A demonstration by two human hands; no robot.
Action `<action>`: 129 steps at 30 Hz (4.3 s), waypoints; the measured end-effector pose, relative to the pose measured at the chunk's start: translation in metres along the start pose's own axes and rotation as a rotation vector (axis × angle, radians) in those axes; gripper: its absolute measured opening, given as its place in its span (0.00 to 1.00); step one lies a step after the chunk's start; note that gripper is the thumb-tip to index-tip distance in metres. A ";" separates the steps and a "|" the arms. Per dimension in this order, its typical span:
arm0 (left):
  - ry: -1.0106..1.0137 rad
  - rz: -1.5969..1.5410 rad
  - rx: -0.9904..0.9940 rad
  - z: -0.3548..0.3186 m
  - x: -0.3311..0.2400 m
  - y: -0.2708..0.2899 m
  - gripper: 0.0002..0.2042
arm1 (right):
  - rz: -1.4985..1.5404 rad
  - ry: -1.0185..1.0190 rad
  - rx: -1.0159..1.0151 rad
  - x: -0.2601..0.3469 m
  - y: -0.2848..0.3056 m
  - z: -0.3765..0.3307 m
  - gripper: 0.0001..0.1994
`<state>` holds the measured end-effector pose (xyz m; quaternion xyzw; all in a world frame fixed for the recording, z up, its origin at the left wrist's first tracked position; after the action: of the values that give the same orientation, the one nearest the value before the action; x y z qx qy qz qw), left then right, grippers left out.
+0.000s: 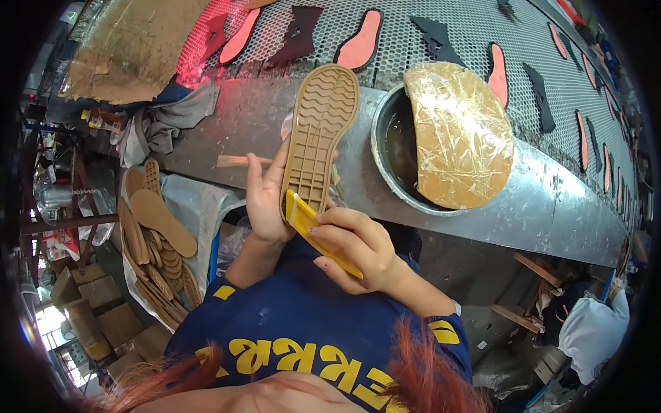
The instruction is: The person repeatedly applies a liquid adhesive to the textured bottom of shoe soles using a yellow brush. They dip the brush into a container and spread the substance across the sole surface, then place the treated sole onto a metal mesh rack.
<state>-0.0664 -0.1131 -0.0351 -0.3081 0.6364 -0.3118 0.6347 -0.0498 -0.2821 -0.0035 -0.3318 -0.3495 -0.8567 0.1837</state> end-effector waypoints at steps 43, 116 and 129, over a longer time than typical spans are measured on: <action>-0.373 0.240 -0.075 -0.013 -0.018 0.014 0.36 | -0.673 -0.404 -0.168 -0.063 0.029 -0.002 0.06; -0.544 0.795 -0.011 -0.003 -0.011 -0.010 0.28 | -0.009 0.486 -0.046 0.041 -0.035 0.066 0.20; -0.429 0.766 0.160 -0.010 -0.013 -0.015 0.23 | 0.033 0.508 0.004 0.042 -0.027 0.065 0.17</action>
<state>-0.0766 -0.1121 -0.0159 -0.0579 0.5324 -0.0313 0.8439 -0.0656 -0.2202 0.0479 -0.1112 -0.2883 -0.9088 0.2802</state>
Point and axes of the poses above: each hand's wrist, its own z-axis towards the middle knuckle, its own y-axis out of the back of the hand, x = y × z, the point moved 1 cm from there along z, towards the middle knuckle, and after that the axes turned 8 degrees about x, right-handed, at the moved point
